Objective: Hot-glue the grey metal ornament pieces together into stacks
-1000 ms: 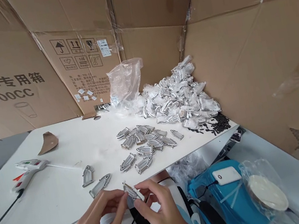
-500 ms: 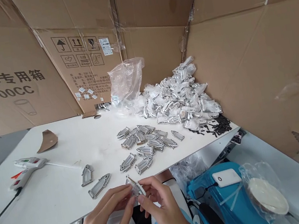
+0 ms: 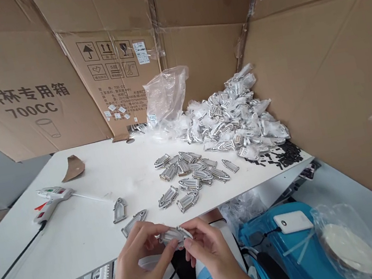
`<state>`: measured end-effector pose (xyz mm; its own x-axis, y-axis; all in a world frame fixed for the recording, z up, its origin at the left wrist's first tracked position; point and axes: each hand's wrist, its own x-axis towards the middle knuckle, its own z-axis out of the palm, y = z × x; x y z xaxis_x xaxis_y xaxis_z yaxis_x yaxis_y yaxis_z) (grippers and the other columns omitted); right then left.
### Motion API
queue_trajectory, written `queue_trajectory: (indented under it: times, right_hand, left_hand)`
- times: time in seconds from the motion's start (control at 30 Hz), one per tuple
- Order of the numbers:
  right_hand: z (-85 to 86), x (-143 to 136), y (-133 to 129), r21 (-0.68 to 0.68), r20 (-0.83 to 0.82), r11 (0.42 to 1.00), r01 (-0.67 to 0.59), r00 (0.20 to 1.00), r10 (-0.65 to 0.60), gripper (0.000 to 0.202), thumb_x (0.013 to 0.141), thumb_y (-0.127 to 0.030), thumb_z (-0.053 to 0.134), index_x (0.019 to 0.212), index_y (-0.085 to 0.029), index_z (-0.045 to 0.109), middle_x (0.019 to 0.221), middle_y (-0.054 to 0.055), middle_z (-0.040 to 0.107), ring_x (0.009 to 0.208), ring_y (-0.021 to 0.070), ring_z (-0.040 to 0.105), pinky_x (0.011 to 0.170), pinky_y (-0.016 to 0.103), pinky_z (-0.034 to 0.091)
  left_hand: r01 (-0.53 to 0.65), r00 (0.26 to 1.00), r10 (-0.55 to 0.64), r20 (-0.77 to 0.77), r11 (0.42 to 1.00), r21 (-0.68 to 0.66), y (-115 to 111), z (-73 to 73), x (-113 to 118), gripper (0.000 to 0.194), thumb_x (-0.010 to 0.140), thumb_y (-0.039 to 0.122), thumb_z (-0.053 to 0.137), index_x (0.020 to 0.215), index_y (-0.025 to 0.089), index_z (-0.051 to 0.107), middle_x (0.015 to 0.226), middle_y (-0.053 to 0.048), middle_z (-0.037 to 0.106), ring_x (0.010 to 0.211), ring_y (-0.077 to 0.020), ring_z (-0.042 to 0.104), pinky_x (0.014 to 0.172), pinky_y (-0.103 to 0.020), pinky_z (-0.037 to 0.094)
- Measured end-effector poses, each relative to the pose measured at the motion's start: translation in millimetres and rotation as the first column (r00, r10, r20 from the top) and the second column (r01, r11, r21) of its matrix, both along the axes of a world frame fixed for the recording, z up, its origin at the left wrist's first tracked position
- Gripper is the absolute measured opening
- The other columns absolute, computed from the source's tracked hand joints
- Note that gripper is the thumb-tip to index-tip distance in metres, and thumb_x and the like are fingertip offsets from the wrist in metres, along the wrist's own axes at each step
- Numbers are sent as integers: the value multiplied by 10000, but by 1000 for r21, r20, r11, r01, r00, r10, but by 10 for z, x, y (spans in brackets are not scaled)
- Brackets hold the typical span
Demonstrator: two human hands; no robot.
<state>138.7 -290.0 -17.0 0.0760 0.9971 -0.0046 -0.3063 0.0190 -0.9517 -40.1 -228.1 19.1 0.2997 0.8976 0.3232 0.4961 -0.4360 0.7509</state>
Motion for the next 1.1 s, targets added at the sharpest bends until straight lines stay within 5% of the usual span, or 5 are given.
queue_trajectory:
  times: [0.23,0.43,0.63,0.93,1.1]
  right_hand:
    - [7,-11,-22,-23,-25,1000,-10,1000,9,371,988,-511,745,1176,-192,768,835,36,648,715,172,607,644,299,501]
    - [18,-21,21,-102,-117,994,-27,993,14,405,965,-537,758,1129,-167,780,813,43,667,602,138,574,539,265,485]
    - [60,-2,19,-124,-119,992,-28,993,13,431,938,-564,779,1084,-159,797,759,49,675,598,156,591,503,254,460]
    - [76,32,-4,-63,-55,997,-39,998,36,357,999,-511,727,1124,-186,804,777,26,637,635,150,582,549,263,478]
    - [79,30,-16,-43,-24,999,-22,999,21,352,992,-515,730,1098,-188,804,788,29,629,660,158,577,561,265,483]
  left_hand:
    - [78,992,-47,113,955,-287,72,-44,-53,370,854,451,792,1160,255,717,948,-41,723,796,-205,669,709,-307,560]
    - [298,944,-167,285,802,-518,31,85,9,394,895,544,732,1126,225,715,856,-27,706,709,-172,603,624,-261,485]
    - [297,940,-136,311,777,-555,40,119,48,483,909,665,692,1044,202,715,619,49,497,536,-116,396,509,-234,358]
    - [373,914,-169,368,702,-606,59,5,-7,437,959,614,692,1121,208,682,684,52,536,566,-99,465,544,-216,396]
    - [364,916,-154,371,708,-605,50,11,3,454,949,620,702,1113,197,690,659,54,529,558,-102,486,542,-216,413]
